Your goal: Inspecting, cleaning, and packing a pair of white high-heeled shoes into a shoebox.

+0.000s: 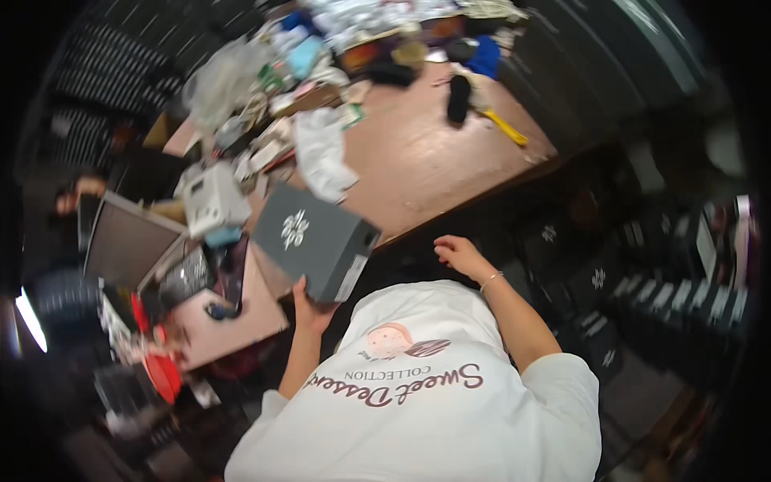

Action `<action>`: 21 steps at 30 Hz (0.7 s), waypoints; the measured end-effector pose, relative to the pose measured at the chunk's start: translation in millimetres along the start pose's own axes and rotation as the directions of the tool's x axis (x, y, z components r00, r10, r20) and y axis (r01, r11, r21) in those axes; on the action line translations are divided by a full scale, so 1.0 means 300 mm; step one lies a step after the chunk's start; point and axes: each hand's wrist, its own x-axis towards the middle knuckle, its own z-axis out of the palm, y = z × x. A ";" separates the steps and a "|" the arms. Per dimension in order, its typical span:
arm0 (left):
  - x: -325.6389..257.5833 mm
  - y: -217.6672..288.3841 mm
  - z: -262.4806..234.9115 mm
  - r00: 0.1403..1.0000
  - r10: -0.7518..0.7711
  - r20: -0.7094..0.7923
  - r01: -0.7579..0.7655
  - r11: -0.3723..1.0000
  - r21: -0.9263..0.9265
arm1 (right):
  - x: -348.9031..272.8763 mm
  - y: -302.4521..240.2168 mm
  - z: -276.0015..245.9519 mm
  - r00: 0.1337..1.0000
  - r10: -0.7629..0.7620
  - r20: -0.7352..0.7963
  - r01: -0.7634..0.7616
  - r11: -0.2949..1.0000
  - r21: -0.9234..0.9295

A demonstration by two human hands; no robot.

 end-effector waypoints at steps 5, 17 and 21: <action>-0.085 0.084 0.299 0.966 -0.154 0.208 0.220 0.913 -0.344 | 0.065 -0.331 0.024 0.948 -0.300 0.109 0.277 0.942 0.187; -0.010 -0.165 0.811 0.989 0.012 0.148 -0.004 0.999 -0.051 | 0.132 -0.261 -0.138 0.819 -0.574 0.012 0.561 0.803 0.201; 0.025 -0.097 0.913 0.824 -0.304 0.478 0.148 0.930 0.337 | 0.076 -0.192 -0.193 0.863 -0.465 -0.199 0.491 0.865 0.107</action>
